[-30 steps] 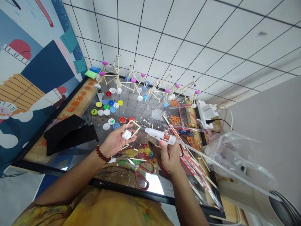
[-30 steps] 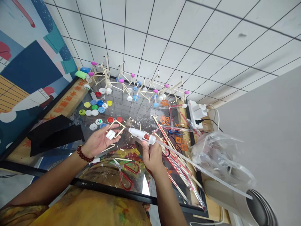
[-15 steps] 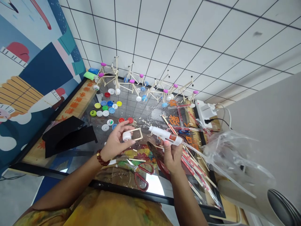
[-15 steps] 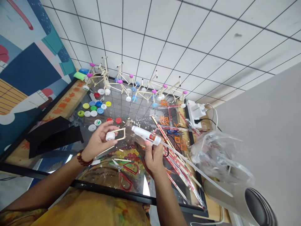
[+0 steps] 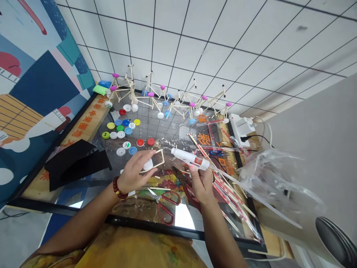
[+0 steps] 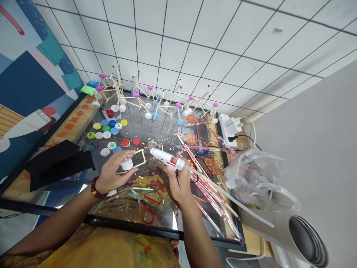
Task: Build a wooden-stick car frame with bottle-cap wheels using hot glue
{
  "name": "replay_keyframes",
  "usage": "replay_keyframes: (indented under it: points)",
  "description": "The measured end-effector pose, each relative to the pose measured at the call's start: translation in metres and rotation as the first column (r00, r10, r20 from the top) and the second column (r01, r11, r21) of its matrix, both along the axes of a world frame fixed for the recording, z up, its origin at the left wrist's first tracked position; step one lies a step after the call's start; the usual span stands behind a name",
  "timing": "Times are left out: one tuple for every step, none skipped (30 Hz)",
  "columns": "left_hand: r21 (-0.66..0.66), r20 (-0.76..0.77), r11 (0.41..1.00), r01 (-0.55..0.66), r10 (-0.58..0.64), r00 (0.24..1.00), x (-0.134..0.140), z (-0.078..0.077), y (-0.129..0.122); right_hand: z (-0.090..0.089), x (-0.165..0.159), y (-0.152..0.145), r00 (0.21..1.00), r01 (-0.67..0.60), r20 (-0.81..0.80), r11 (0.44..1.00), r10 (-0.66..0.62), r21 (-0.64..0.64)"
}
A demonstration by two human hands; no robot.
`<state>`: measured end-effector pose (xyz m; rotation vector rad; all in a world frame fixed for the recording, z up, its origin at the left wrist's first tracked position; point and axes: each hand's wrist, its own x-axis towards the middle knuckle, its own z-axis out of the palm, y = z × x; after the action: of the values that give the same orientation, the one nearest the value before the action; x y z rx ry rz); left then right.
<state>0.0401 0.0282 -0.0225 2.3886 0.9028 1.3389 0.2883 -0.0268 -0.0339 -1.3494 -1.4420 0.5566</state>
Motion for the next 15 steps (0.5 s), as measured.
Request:
replay_keyframes:
  points:
    - [0.023, -0.002, 1.0, 0.008, -0.007, 1.0, 0.0, 0.0, 0.0, 0.001, 0.0, 0.0, 1.0, -0.005, -0.004, 1.0, 0.005, -0.012]
    - [0.047, -0.005, 0.999, 0.016, -0.016, 1.0, 0.0, 0.0, 0.0, 0.002, -0.001, 0.0, 1.0, -0.012, -0.008, 1.0, 0.012, -0.024]
    - [0.067, -0.008, 0.998, 0.021, -0.021, 1.0, 0.0, 0.0, 0.001, 0.003, -0.001, 0.0, 1.0, -0.021, -0.004, 0.999, 0.021, -0.032]
    - [0.079, -0.011, 0.997, 0.024, -0.023, 1.0, 0.0, 0.0, 0.001, 0.005, -0.001, 0.0, 0.999, -0.03, 0.012, 0.999, 0.03, -0.032]
    - [0.086, -0.014, 0.996, 0.026, -0.024, 1.0, 0.0, 0.0, 0.001, 0.006, -0.001, 0.0, 0.999, -0.035, 0.033, 0.999, 0.036, -0.025]
    - [0.085, -0.015, 0.996, 0.025, -0.023, 1.0, 0.0, 0.0, 0.001, 0.007, -0.002, 0.0, 0.998, -0.036, 0.059, 0.999, 0.036, -0.012]
    - [0.082, -0.015, 0.996, 0.022, -0.021, 1.0, 0.0, 0.0, 0.002, 0.007, -0.002, 0.0, 0.996, -0.029, 0.087, 1.0, 0.028, 0.004]
    - [0.079, -0.014, 0.997, 0.018, -0.017, 1.0, 0.0, -0.001, 0.002, 0.008, -0.002, 0.0, 0.994, -0.019, 0.109, 1.0, 0.017, 0.021]
    - [0.075, -0.012, 0.997, 0.016, -0.015, 1.0, -0.001, -0.001, 0.002, 0.008, -0.002, 0.0, 0.993, -0.009, 0.119, 0.999, 0.005, 0.035]
    - [0.07, -0.013, 0.997, 0.016, -0.015, 1.0, -0.001, -0.001, 0.001, 0.009, -0.002, 0.0, 0.993, -0.002, 0.12, 0.999, -0.004, 0.044]
    - [0.066, -0.016, 0.998, 0.016, -0.015, 1.0, -0.001, -0.001, 0.001, 0.009, -0.002, 0.0, 0.993, 0.002, 0.122, 0.999, -0.008, 0.048]
    - [0.062, -0.021, 0.998, 0.015, -0.014, 1.0, -0.001, -0.002, 0.001, 0.009, -0.002, 0.0, 0.992, 0.004, 0.128, 0.999, -0.01, 0.051]
    - [0.059, -0.027, 0.998, 0.014, -0.012, 1.0, -0.001, -0.002, 0.001, 0.01, -0.003, 0.0, 0.99, 0.003, 0.138, 0.999, -0.011, 0.054]
    - [0.057, -0.032, 0.998, 0.011, -0.009, 0.999, -0.001, -0.002, 0.001, 0.011, -0.003, 0.0, 0.988, 0.001, 0.154, 0.998, -0.01, 0.057]
    - [0.057, -0.038, 0.998, 0.009, -0.006, 0.999, -0.001, -0.001, 0.0, 0.012, -0.003, 0.001, 0.985, -0.001, 0.174, 0.998, -0.009, 0.061]
